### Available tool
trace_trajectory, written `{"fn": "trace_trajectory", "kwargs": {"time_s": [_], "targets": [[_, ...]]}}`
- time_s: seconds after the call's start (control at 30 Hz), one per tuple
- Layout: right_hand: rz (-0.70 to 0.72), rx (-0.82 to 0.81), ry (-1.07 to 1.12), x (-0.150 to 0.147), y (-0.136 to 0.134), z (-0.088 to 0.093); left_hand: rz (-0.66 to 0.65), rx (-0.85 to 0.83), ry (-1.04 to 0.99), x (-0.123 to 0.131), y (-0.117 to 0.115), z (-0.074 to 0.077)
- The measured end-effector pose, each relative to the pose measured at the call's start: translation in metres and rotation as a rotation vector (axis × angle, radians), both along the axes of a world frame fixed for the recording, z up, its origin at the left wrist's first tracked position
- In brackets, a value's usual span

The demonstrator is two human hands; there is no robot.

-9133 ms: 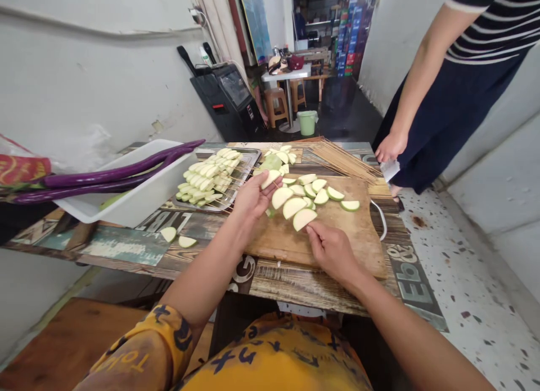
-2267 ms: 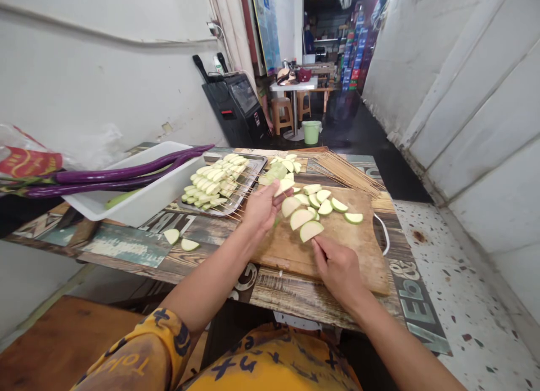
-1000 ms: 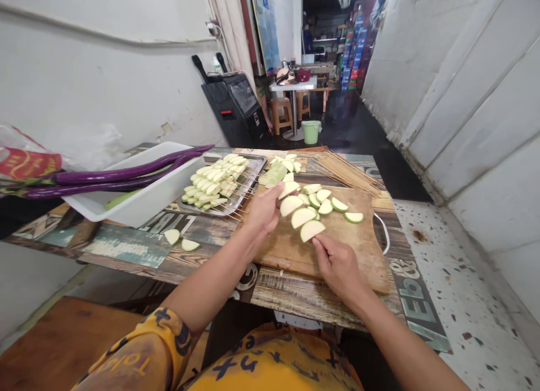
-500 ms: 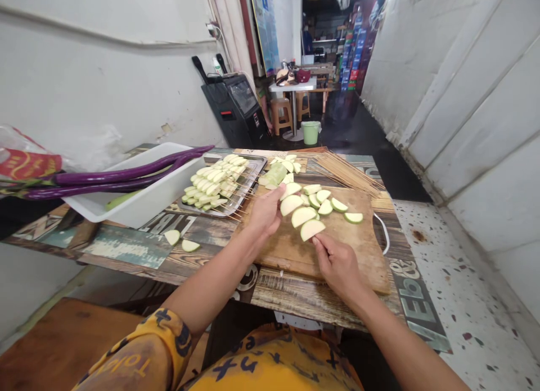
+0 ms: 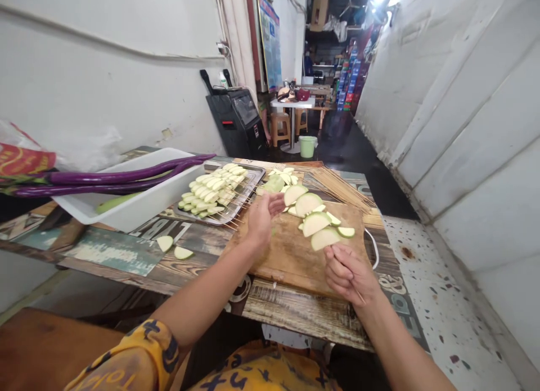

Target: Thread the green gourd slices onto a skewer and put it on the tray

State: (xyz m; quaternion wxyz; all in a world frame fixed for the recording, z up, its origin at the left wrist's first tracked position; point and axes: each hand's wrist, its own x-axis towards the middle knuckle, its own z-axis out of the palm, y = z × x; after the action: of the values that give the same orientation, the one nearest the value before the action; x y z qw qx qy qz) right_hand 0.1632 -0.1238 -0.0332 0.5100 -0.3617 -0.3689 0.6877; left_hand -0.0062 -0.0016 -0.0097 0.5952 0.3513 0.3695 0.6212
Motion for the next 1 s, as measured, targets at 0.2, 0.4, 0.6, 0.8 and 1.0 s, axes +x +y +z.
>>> {"fn": "trace_trajectory", "kwargs": {"time_s": [0.2,0.4,0.6,0.8,1.0], "targets": [[-0.143,0.036,-0.036,0.000,-0.001,0.008,-0.071,0.393,0.633,0.004,-0.019,-0.014],[-0.071,0.041,-0.433,-0.009,0.028,0.055,-0.384,0.812,1.263,0.012,-0.035,-0.019],[-0.014,0.642,-1.334,-0.055,0.122,0.094,-0.561,0.937,1.397,0.015,-0.031,-0.021],[0.071,0.827,-1.903,-0.121,0.224,0.082,-0.600,0.975,1.435,0.017,-0.028,-0.024],[0.136,0.890,-1.916,-0.165,0.287,0.047,-0.720,0.929,1.526,0.017,-0.031,-0.020]]}}
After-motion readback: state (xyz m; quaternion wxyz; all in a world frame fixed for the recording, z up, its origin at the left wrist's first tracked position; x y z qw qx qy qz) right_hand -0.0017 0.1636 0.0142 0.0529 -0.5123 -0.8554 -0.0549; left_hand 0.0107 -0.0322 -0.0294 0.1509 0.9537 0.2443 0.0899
